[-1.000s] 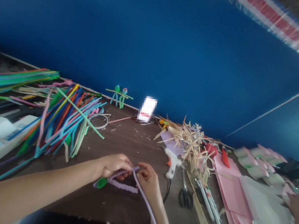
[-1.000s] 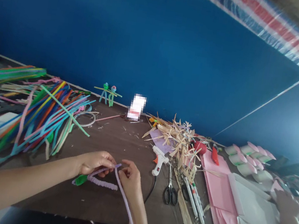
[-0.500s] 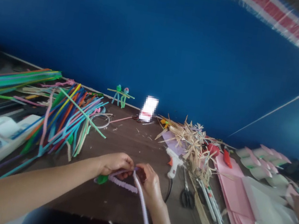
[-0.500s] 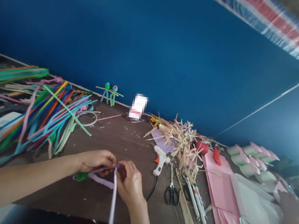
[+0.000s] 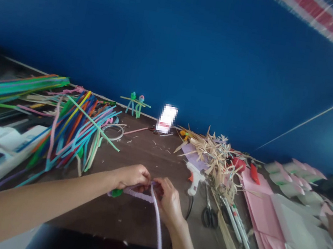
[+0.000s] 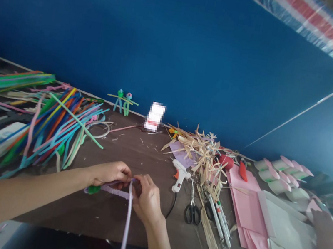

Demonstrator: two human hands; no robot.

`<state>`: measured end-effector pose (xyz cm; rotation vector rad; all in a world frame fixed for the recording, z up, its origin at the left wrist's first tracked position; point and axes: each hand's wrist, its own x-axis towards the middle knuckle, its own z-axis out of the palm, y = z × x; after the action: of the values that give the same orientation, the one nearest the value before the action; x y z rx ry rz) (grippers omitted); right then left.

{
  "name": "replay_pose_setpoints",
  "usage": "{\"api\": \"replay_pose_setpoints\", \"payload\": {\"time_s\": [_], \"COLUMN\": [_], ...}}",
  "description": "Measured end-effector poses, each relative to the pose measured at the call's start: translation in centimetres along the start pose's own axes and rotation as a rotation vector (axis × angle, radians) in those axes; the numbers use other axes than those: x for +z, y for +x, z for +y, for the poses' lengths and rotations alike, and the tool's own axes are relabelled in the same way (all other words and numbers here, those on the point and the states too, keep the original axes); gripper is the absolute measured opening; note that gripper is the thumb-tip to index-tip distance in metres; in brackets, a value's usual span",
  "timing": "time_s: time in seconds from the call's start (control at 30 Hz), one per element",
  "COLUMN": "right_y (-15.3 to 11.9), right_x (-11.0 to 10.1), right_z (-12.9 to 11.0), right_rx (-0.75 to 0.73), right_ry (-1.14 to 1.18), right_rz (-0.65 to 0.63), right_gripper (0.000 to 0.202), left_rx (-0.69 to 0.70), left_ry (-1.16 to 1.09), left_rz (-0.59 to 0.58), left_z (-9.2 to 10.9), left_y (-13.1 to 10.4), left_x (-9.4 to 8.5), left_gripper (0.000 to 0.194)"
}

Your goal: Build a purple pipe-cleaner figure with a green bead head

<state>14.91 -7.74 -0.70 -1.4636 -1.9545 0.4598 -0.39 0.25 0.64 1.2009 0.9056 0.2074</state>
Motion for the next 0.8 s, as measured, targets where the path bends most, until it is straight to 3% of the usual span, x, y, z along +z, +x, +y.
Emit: {"api": "replay_pose_setpoints", "payload": {"time_s": [0.2, 0.43, 0.67, 0.8], "right_y": [0.3, 0.8, 1.8, 2.0], "right_x": [-0.1, 0.2, 0.0, -0.1], "right_z": [-0.1, 0.1, 0.3, 0.3], "right_rx": [0.028, 0.188, 0.511, 0.581], "right_ry": [0.008, 0.117, 0.429, 0.519], "right_rz": [0.069, 0.135, 0.019, -0.062], "right_gripper": [0.013, 0.009, 0.025, 0.027], "left_rx": [0.176, 0.541, 0.718, 0.843], "left_ry": [0.345, 0.95, 1.337, 1.468], "left_rz": [0.118, 0.307, 0.292, 0.27], "left_z": [-0.4, 0.1, 0.0, 0.1], "left_y": [-0.1, -1.5, -2.7, -3.1], "left_x": [0.5, 1.0, 1.3, 1.1], "left_gripper": [0.017, 0.012, 0.019, 0.015]}}
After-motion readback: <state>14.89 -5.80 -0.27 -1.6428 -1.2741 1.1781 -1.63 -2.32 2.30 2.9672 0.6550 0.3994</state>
